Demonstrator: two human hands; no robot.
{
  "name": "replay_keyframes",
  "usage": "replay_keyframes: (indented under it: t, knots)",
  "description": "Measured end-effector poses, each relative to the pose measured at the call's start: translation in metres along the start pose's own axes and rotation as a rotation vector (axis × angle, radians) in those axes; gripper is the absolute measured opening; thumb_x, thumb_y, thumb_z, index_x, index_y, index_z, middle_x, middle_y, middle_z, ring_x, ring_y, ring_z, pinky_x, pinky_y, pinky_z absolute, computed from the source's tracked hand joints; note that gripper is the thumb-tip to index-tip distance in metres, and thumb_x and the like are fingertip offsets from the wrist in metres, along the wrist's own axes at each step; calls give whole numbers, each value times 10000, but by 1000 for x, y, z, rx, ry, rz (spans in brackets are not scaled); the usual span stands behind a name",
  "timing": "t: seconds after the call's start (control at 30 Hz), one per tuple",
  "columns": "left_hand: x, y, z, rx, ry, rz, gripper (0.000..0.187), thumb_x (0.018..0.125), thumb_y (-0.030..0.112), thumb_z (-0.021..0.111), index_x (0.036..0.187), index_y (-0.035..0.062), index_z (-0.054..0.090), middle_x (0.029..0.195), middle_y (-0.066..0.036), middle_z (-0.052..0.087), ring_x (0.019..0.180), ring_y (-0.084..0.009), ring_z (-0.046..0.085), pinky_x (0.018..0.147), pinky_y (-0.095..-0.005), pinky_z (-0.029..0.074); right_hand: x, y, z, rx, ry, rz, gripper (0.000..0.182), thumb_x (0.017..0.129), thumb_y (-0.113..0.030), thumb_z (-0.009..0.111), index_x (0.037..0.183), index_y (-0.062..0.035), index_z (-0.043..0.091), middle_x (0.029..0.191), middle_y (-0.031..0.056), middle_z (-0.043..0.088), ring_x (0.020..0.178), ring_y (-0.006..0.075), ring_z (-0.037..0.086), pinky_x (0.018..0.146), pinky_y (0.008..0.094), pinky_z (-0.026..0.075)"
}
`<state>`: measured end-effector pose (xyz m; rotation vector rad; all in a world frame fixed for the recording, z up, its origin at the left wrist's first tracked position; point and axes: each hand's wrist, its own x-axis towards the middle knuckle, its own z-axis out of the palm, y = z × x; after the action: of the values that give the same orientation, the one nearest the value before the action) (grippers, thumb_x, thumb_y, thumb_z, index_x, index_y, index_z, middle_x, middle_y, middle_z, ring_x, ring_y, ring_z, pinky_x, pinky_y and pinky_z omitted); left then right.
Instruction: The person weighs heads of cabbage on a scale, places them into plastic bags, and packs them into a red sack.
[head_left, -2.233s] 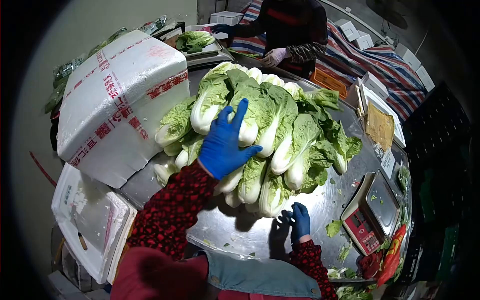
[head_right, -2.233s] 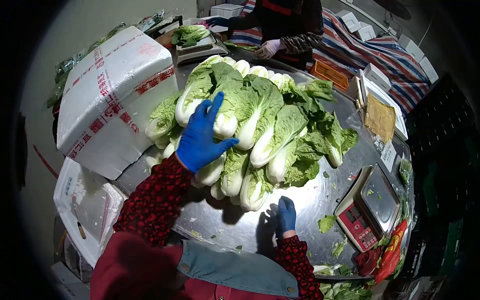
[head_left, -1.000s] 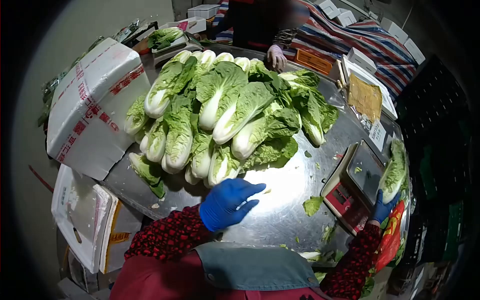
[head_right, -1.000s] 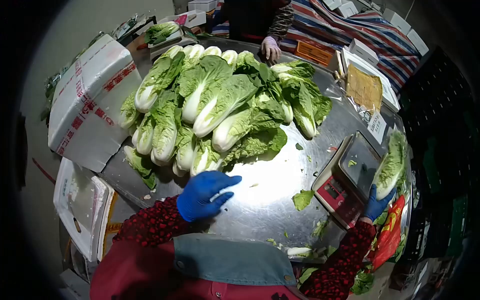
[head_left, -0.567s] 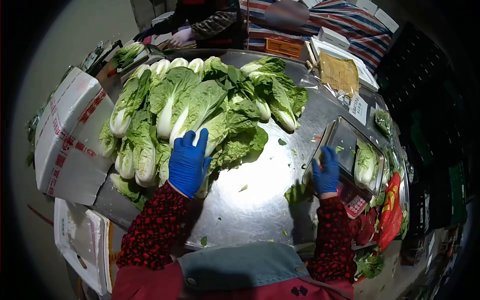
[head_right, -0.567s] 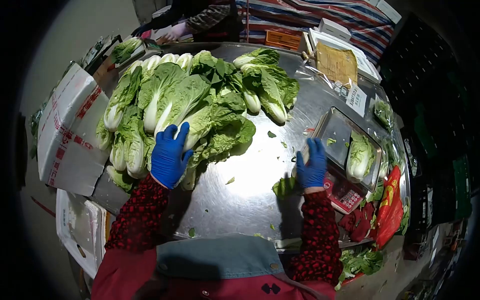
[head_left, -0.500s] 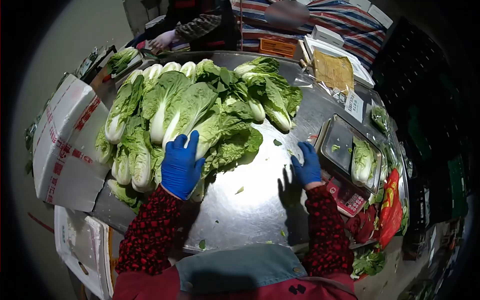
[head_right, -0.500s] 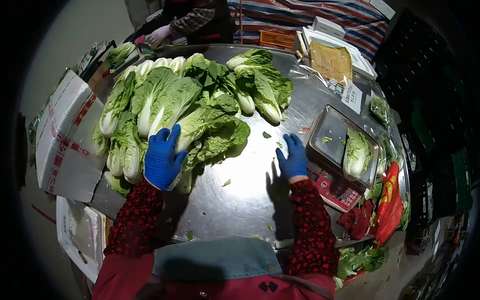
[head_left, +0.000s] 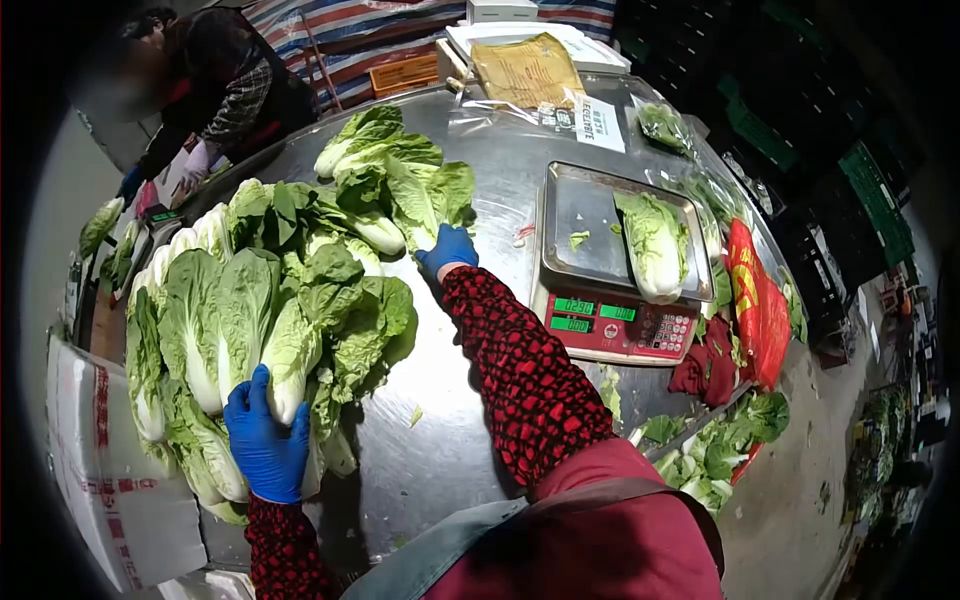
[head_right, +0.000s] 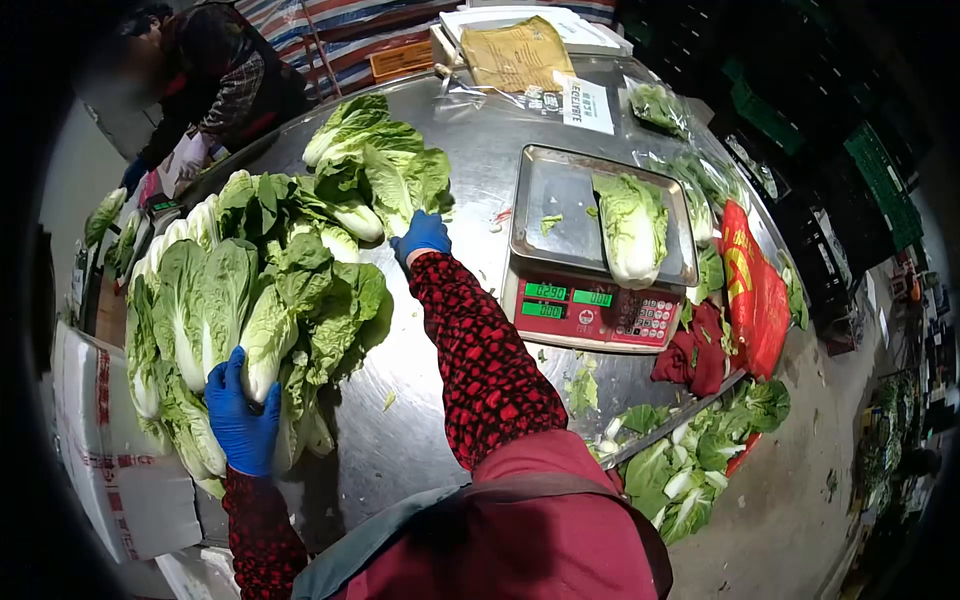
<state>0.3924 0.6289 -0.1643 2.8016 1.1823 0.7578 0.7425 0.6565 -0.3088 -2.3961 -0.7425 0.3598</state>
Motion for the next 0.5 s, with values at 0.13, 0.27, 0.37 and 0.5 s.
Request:
replay_keyframes:
  t: [0.13, 0.27, 0.37, 0.5]
  knots:
    - [1, 10, -11, -26, -64, -21, 670, 694, 142, 738, 1294, 56, 454, 1110, -186, 491, 1017, -355, 485, 875, -411, 411, -45, 11, -2, 278, -24, 6, 586, 659, -329, 768, 1100, -25, 529, 1066, 225, 579, 991, 368, 579, 843, 418, 479]
    - [-21, 48, -30, -269, -2, 103, 592, 743, 152, 725, 1281, 63, 494, 1145, -166, 514, 1033, -320, 514, 873, -382, 430, -84, 61, 27, 1421, -181, 271, 584, 727, -80, 733, 1220, -8, 429, 1067, 166, 592, 891, 232, 607, 754, 343, 514]
    - [-38, 77, -5, -911, -392, -137, 621, 772, 156, 716, 1322, 58, 444, 1131, -92, 529, 968, -194, 544, 804, -322, 465, -176, 34, -53, 1404, -307, 306, 552, 740, -153, 756, 1153, 21, 435, 1037, 162, 585, 851, 229, 606, 705, 340, 519]
    - [-49, 96, 50, -1646, -730, -579, 712, 810, 227, 688, 1395, 85, 310, 1247, -66, 481, 1074, -192, 515, 918, -350, 451, -252, 47, -82, 678, -282, -301, 398, 697, -178, 759, 986, -28, 531, 910, 122, 586, 845, 224, 591, 764, 327, 470]
